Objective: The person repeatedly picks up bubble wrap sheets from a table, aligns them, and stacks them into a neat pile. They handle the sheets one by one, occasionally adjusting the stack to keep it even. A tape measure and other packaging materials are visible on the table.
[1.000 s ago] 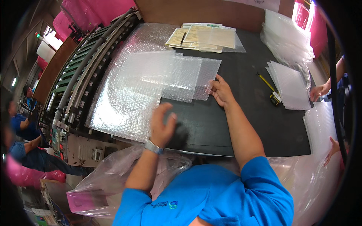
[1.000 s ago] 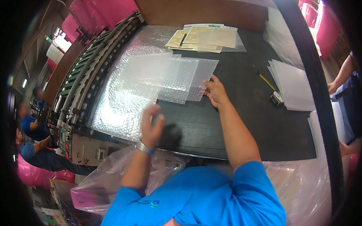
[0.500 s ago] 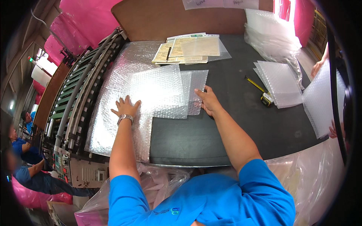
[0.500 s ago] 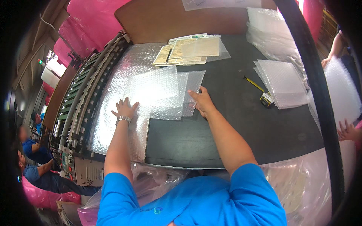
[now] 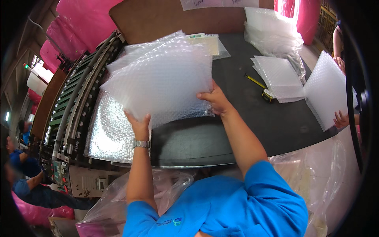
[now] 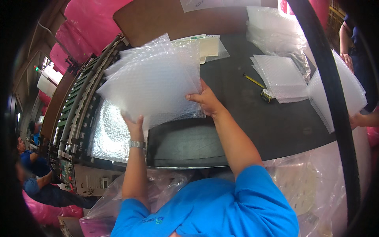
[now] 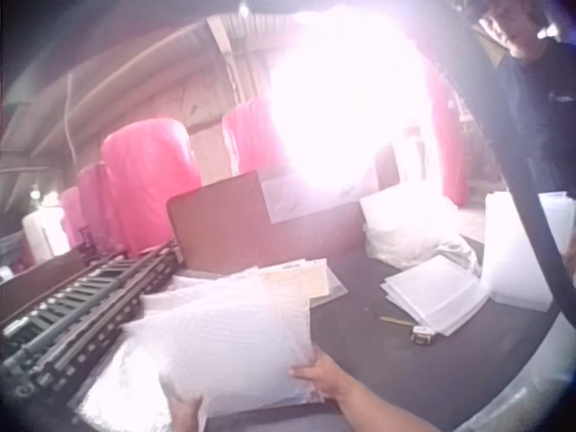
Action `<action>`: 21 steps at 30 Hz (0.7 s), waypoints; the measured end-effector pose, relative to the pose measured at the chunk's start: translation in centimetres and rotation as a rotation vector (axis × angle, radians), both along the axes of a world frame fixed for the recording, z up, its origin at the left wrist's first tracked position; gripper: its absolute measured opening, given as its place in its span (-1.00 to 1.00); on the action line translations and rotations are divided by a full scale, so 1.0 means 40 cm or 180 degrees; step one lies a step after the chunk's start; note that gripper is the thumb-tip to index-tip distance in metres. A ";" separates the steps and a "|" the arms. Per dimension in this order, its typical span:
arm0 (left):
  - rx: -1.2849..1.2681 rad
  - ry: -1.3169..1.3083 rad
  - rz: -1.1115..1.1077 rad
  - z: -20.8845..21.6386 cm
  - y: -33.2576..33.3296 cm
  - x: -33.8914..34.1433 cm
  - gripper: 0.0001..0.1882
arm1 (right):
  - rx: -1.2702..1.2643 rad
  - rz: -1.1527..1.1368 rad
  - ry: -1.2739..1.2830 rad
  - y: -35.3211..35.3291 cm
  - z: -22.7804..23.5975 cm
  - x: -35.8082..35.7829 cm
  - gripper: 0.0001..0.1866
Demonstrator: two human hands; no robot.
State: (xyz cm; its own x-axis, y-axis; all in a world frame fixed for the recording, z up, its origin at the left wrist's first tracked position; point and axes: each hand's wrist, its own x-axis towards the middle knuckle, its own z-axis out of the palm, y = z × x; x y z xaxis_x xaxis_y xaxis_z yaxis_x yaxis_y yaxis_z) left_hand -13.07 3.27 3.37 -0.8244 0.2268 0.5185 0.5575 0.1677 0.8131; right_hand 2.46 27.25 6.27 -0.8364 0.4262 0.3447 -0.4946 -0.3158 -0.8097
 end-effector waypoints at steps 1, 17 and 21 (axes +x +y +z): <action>0.0196 -0.0109 -0.0305 0.042 -0.009 0.034 -0.07 | 0.0010 0.0126 0.0102 0.005 0.014 0.032 -0.32; 0.0738 -0.0704 -0.1328 0.067 -0.041 0.239 -0.39 | 0.0891 -0.0248 -0.0759 0.026 0.060 0.256 -0.20; -0.0064 -0.0233 -0.0920 -0.007 -0.048 0.233 -0.43 | 0.2116 -0.0864 -0.0854 0.045 -0.023 0.241 -0.28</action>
State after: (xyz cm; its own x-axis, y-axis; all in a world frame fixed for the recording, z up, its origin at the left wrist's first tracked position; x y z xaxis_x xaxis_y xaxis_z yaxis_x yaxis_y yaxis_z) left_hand -3.77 1.33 3.09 -0.7592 0.4673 0.4530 0.5244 0.0269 0.8511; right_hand 12.11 29.04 5.34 -0.8232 0.4027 0.4003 -0.2450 0.3841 -0.8902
